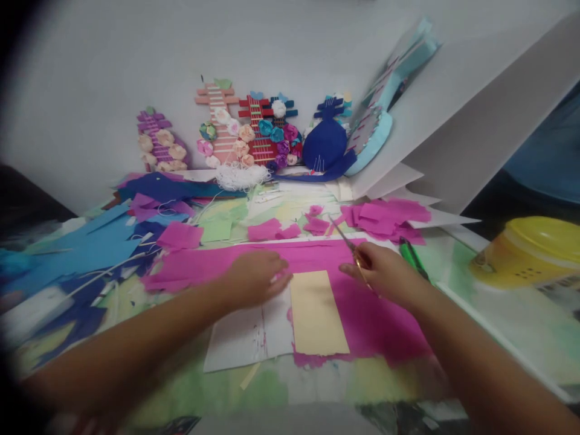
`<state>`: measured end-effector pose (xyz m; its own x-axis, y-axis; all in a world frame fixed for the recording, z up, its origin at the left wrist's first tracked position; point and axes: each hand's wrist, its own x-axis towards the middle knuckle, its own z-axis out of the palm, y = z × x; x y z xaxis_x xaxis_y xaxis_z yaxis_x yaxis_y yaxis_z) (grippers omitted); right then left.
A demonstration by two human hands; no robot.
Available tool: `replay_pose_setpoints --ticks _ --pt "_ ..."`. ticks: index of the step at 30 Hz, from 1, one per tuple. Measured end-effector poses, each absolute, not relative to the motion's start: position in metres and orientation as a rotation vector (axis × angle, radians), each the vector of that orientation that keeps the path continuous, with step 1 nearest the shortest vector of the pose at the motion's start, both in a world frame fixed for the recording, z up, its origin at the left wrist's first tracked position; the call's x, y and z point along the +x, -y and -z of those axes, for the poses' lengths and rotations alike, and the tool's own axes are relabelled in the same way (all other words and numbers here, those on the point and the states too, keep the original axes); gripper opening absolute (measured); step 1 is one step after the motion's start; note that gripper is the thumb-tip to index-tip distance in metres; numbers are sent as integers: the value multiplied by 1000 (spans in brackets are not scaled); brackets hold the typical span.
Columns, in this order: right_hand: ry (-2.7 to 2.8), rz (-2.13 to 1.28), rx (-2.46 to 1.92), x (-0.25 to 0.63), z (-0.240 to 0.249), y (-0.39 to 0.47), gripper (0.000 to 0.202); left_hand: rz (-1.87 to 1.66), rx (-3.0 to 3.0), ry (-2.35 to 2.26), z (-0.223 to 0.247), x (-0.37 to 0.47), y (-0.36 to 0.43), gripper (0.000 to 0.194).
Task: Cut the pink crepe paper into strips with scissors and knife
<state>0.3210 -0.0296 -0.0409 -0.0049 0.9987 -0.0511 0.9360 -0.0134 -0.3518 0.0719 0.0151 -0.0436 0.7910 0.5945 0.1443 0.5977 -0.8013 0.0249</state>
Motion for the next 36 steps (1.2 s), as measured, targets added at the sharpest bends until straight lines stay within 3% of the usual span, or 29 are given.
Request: replay_pose_setpoints --ticks 4,7,13,18,24,30,36 --pt "2026 -244 -2311 339 46 26 36 136 -3011 600 53 84 32 38" --pt "2020 -103 -2432 345 54 26 32 164 -3018 575 68 92 46 39" --pt "2273 -61 -2064 337 64 42 30 191 -3071 713 80 95 43 30" --pt "1767 296 -2353 362 63 55 36 222 -3102 735 82 93 44 28" --pt "1462 -13 -2795 414 69 34 53 223 -3114 696 82 94 43 26" --pt "1625 32 -2622 422 77 7 54 237 -3100 657 82 95 42 26" --pt "1483 20 -2300 419 53 15 50 242 -3115 667 80 94 42 27"
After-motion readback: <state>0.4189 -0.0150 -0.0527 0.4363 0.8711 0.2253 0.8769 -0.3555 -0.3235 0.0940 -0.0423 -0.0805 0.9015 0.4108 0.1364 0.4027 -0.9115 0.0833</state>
